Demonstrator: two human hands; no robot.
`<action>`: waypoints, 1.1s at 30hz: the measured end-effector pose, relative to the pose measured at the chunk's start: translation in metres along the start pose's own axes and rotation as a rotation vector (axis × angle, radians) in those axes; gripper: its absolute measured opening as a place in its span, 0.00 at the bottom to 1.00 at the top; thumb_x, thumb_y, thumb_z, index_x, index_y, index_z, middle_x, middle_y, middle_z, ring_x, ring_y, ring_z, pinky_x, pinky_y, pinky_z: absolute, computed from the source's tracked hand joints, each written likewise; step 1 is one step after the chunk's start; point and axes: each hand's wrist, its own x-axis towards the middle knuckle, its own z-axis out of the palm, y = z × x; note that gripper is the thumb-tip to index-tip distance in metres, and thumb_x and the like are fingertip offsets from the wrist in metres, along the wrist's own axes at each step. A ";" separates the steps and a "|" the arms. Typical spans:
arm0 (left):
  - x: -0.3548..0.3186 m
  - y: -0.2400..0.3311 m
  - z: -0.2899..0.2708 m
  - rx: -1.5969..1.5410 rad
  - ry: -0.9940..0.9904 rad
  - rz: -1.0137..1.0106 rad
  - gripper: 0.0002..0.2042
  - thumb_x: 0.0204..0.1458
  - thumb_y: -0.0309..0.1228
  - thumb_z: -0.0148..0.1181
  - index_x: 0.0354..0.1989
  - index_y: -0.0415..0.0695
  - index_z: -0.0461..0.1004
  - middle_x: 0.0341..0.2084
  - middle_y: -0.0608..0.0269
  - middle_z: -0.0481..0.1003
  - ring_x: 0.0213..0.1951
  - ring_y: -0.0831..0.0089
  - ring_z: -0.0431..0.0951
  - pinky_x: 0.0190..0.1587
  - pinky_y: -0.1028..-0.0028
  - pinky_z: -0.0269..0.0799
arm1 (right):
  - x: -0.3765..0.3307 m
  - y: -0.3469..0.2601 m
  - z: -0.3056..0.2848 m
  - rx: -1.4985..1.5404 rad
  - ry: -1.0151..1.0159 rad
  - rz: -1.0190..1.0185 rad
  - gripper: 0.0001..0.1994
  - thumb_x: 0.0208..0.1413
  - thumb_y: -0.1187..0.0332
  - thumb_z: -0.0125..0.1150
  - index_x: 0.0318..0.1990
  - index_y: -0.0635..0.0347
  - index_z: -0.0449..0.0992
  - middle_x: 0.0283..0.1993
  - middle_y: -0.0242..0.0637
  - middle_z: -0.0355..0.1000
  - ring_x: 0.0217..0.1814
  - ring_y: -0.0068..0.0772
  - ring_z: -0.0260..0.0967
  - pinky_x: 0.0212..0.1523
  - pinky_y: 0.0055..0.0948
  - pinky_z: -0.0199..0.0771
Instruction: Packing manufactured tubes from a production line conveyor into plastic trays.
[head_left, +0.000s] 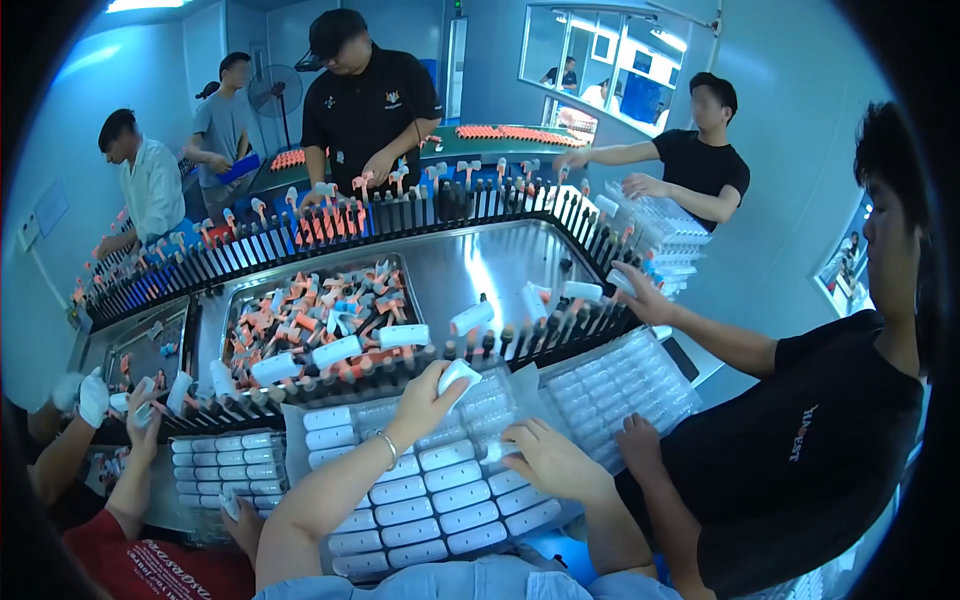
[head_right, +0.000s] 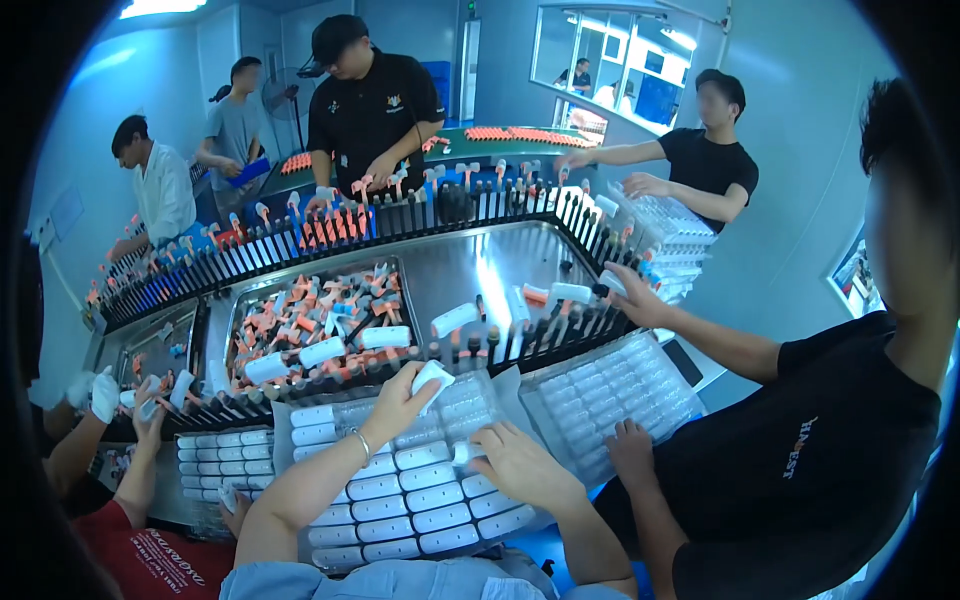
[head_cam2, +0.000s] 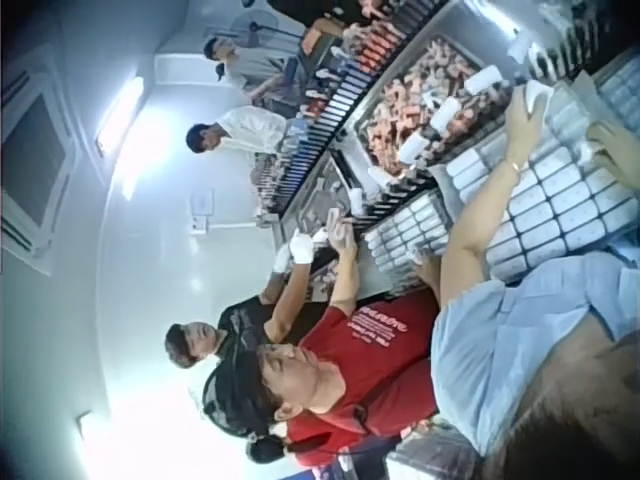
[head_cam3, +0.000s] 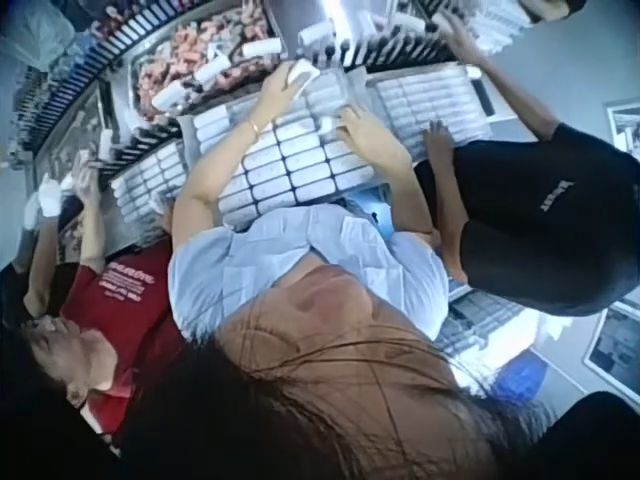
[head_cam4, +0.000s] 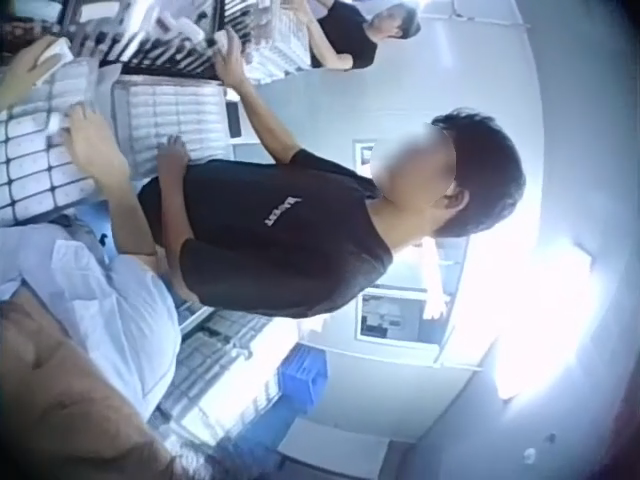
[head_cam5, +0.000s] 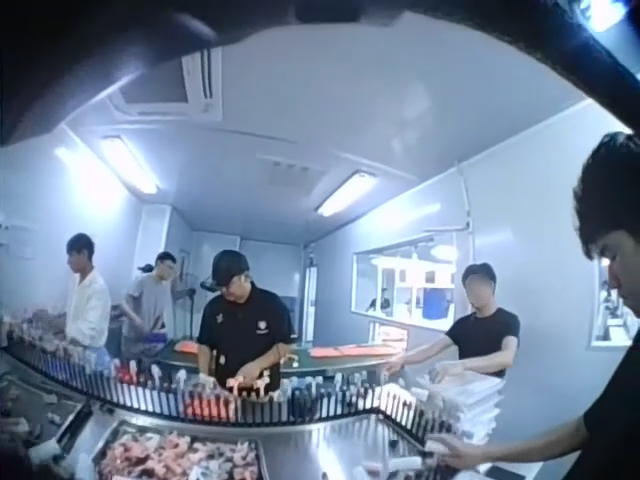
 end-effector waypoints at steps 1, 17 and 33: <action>0.000 0.002 0.000 0.010 0.008 0.007 0.18 0.52 0.42 0.58 0.43 0.39 0.69 0.31 0.48 0.75 0.34 0.56 0.78 0.36 0.68 0.70 | -0.001 -0.005 -0.004 -0.008 0.003 -0.003 0.14 0.53 0.67 0.57 0.44 0.65 0.66 0.39 0.48 0.68 0.44 0.51 0.66 0.45 0.39 0.66; -0.005 0.000 -0.004 0.083 -0.013 0.077 0.19 0.52 0.43 0.57 0.43 0.40 0.69 0.31 0.48 0.76 0.34 0.53 0.77 0.35 0.65 0.71 | -0.009 0.016 -0.007 0.440 0.595 0.423 0.18 0.49 0.69 0.62 0.47 0.66 0.70 0.36 0.47 0.73 0.38 0.38 0.73 0.39 0.30 0.70; -0.005 0.000 -0.005 0.094 -0.030 0.092 0.19 0.52 0.44 0.56 0.43 0.40 0.69 0.32 0.47 0.76 0.35 0.50 0.77 0.35 0.63 0.71 | -0.001 0.061 -0.016 -0.143 0.422 0.252 0.16 0.43 0.75 0.61 0.42 0.64 0.72 0.44 0.46 0.68 0.49 0.50 0.64 0.49 0.40 0.66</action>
